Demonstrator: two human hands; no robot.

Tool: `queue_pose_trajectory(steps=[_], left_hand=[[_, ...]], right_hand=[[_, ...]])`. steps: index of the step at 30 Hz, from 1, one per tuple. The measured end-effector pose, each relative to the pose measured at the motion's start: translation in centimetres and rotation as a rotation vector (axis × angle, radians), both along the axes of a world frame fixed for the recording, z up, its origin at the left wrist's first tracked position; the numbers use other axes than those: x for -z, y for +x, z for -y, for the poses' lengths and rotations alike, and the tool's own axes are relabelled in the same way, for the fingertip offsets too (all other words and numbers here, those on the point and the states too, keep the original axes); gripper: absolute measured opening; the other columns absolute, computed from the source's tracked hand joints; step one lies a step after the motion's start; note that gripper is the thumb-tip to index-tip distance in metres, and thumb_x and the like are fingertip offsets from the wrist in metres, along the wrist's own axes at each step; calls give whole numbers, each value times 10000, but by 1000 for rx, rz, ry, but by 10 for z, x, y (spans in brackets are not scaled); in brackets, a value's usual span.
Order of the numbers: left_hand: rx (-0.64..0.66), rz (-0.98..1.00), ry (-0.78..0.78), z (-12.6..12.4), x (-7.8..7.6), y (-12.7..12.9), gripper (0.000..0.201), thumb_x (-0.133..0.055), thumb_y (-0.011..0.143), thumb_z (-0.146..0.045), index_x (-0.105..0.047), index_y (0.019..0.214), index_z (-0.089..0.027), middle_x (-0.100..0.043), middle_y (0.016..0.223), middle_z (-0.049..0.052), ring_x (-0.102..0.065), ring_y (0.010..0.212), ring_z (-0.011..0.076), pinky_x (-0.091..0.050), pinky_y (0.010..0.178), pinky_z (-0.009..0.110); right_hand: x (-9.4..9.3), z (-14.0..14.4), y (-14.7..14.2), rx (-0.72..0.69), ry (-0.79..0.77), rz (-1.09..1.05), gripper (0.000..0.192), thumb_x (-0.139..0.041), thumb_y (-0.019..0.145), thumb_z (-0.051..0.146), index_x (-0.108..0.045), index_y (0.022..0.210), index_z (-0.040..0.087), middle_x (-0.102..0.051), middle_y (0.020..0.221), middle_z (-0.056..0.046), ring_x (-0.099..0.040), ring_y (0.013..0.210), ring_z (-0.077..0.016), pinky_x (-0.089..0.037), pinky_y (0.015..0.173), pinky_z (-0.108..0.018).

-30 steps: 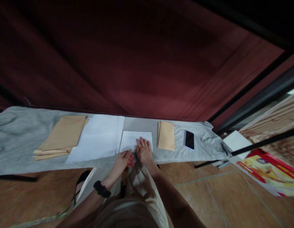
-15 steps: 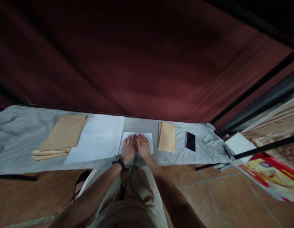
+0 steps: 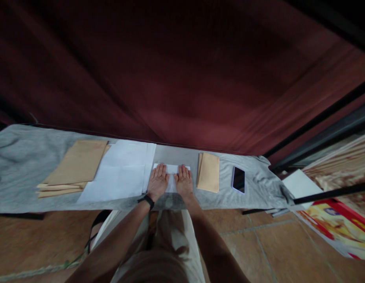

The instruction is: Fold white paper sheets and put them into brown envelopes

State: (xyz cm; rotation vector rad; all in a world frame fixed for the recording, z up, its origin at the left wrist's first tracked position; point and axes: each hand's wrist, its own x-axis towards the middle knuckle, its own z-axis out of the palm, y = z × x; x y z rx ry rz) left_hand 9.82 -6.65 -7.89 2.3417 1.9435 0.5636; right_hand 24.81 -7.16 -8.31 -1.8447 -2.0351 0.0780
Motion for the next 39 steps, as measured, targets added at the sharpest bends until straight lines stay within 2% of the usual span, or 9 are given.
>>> queue_pose_trajectory(steps=[6,14,17,21,26,30,32,36,39], left_hand=[[-95,92,27,-3,4,3,633,-292,993,-341,-362,1513,13,-341,1596,227,-248,1522,308,-209,1240,476],[-106,90,25,-3,-3,4,624,-287,993,-328,-388,1489,37,-366,1577,247,-274,1512,320,-216,1235,483],[-21,60,35,10,-8,11,616,-297,992,-322,-395,1490,27,-370,1579,234,-279,1511,314,-199,1241,483],[128,1,4,35,-9,18,542,-325,992,-322,-475,1484,-153,-411,1586,106,-299,1507,281,-192,1243,502],[63,-19,4,54,-3,0,550,-352,991,-350,-446,1502,-167,-391,1593,116,-295,1511,251,-233,1233,478],[57,-36,24,59,-4,-13,562,-337,994,-356,-459,1486,-113,-377,1593,150,-303,1506,262,-249,1231,471],[65,-45,30,60,-5,-14,563,-332,991,-342,-476,1471,-84,-373,1591,170,-304,1504,281,-245,1233,484],[87,-49,33,61,-7,-12,553,-335,962,-257,-493,1457,-66,-399,1570,188,-299,1506,285,-239,1235,502],[77,-47,30,61,-7,-12,549,-345,956,-250,-504,1452,-76,-414,1564,180,-316,1498,283,-254,1231,497]], right_hand=[[8,13,6,105,69,12,624,-370,1053,388,-345,1527,-18,-365,1561,-273,-348,1474,-334,-297,1194,-518],[13,31,6,153,100,-19,601,-360,1052,355,-341,1530,-8,-374,1556,-276,-343,1476,-347,-314,1182,-557],[13,32,6,145,123,-58,594,-353,1049,356,-352,1530,7,-368,1555,-280,-359,1466,-355,-322,1167,-589],[11,33,6,140,106,-52,595,-357,1044,351,-357,1525,0,-369,1547,-292,-379,1455,-359,-328,1158,-602],[12,35,8,131,171,-57,584,-340,1049,353,-377,1518,7,-418,1527,-283,-405,1439,-346,-353,1147,-568],[4,28,0,144,124,-46,568,-337,1049,336,-408,1497,-6,-407,1534,-283,-381,1454,-346,-326,1161,-568],[-3,24,-11,95,73,-39,552,-347,1050,328,-396,1515,34,-372,1569,-242,-342,1481,-319,-305,1184,-546],[-7,17,-33,-126,-7,-25,502,-358,1060,354,-439,1512,151,-376,1597,-125,-331,1493,-234,-292,1213,-450],[-3,14,-34,-141,-11,1,490,-365,1062,359,-452,1505,169,-395,1587,-123,-351,1483,-232,-276,1215,-463]])
